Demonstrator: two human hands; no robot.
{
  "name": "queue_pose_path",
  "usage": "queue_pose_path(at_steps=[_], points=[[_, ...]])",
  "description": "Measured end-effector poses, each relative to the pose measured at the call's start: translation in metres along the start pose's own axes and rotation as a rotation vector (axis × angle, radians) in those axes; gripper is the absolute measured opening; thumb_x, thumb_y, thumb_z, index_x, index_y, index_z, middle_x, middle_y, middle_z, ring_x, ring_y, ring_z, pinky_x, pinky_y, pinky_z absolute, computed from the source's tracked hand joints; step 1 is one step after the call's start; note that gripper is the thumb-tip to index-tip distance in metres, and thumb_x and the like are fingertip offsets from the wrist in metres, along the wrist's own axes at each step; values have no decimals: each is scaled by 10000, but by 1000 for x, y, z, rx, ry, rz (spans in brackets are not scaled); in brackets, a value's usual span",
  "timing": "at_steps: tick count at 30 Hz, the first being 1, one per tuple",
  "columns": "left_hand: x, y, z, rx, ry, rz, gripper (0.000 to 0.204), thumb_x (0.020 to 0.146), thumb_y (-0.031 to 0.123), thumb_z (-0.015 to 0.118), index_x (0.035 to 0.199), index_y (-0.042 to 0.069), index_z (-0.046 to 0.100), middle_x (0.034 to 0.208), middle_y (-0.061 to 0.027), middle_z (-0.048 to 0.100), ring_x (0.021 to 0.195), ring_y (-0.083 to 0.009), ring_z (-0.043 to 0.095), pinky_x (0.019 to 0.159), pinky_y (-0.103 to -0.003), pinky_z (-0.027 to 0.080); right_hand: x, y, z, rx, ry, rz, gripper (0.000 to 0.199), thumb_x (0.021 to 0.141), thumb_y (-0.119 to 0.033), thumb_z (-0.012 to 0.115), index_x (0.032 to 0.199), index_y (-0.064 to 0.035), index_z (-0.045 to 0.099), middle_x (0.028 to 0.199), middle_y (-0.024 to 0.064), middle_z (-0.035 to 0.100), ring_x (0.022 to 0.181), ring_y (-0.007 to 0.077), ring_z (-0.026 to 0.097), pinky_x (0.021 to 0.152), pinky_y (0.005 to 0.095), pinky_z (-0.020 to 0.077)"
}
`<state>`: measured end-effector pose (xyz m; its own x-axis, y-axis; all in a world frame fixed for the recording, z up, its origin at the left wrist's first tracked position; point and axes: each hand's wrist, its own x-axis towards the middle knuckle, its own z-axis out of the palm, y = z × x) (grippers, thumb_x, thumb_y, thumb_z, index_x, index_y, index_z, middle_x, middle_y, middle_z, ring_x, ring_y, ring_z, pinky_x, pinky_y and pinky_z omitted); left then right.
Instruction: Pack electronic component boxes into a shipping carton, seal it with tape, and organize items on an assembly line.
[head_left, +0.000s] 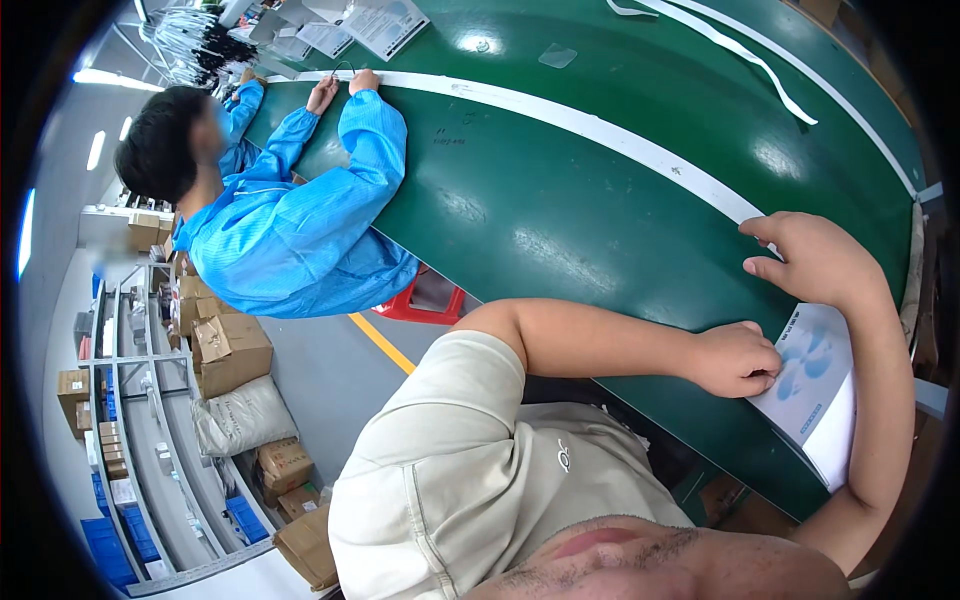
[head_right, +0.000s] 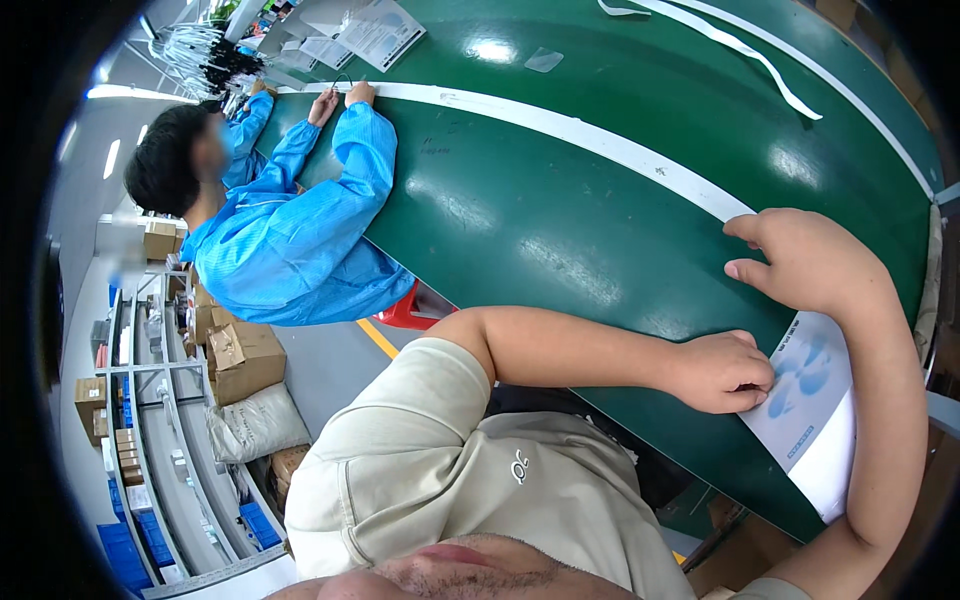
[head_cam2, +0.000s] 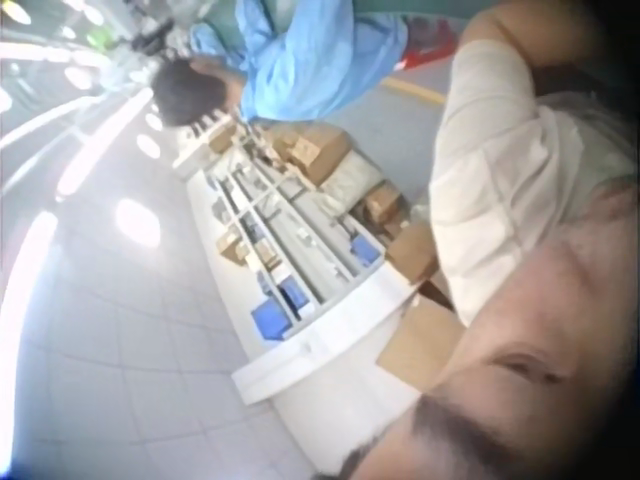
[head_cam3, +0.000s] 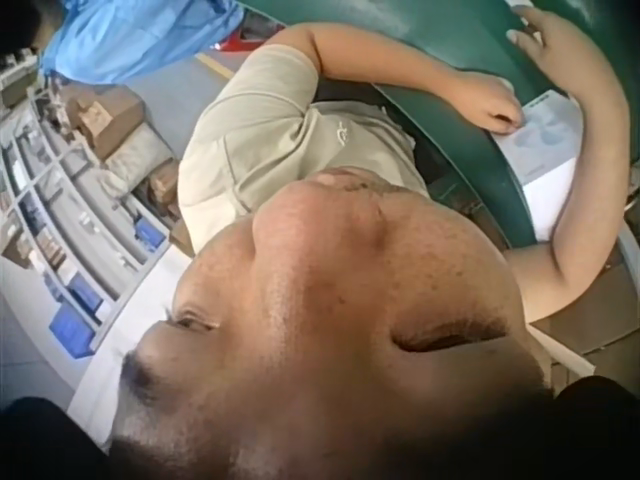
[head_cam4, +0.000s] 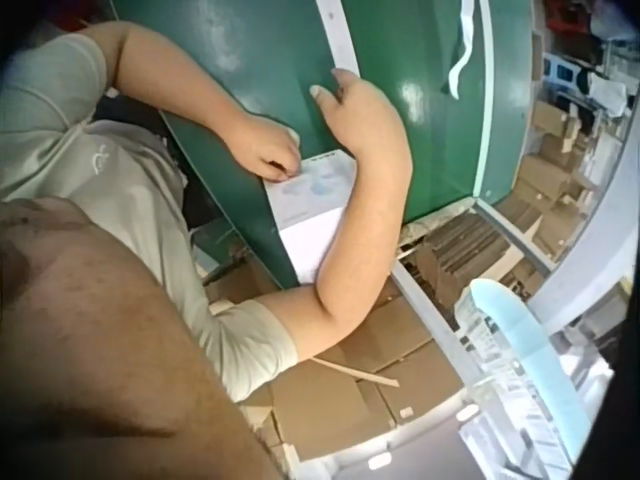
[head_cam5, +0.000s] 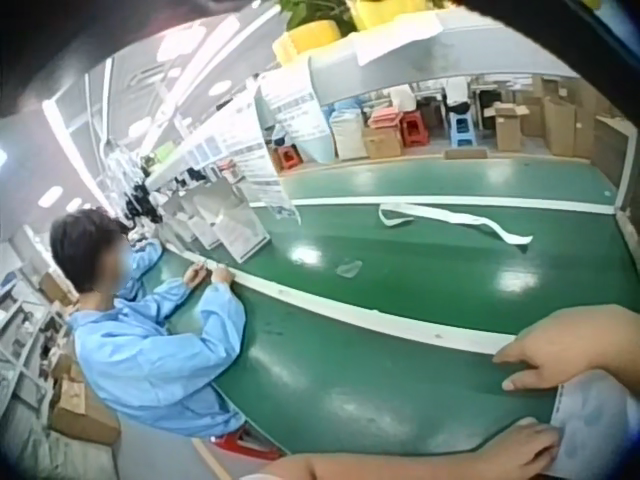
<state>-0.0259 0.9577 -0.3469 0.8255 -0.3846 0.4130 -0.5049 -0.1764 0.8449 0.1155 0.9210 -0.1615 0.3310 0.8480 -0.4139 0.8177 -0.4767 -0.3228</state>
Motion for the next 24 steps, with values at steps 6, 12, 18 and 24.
queue_pose_path(at_steps=[6,12,18,24], points=[[0,-1,0,16,-31,-17,107,944,183,637,898,87,624,859,-63,663,848,-289,648,869,-437,443,-2,-5,1,-12,-29,17,438,886,-199,784,1273,-14,695,1091,215,739,999,364,716,865,440,561],[-1,-3,4,15,7,11,104,939,185,640,899,90,625,860,-62,664,852,-289,651,870,-437,443,-2,-3,1,-13,-11,10,429,888,-197,779,1270,-17,698,1095,219,739,1005,364,718,873,441,561],[0,-5,3,21,-6,2,97,935,180,641,895,92,626,863,-57,665,853,-289,652,870,-436,443,0,-2,1,-13,-14,8,430,890,-201,778,1271,-18,698,1103,217,740,1012,364,718,875,442,561],[0,-5,3,20,-13,5,97,933,179,644,893,92,626,869,-57,666,849,-289,652,870,-435,443,-1,-2,1,-10,-17,13,428,895,-213,777,1269,-21,697,1096,208,743,1013,365,717,876,442,560]])
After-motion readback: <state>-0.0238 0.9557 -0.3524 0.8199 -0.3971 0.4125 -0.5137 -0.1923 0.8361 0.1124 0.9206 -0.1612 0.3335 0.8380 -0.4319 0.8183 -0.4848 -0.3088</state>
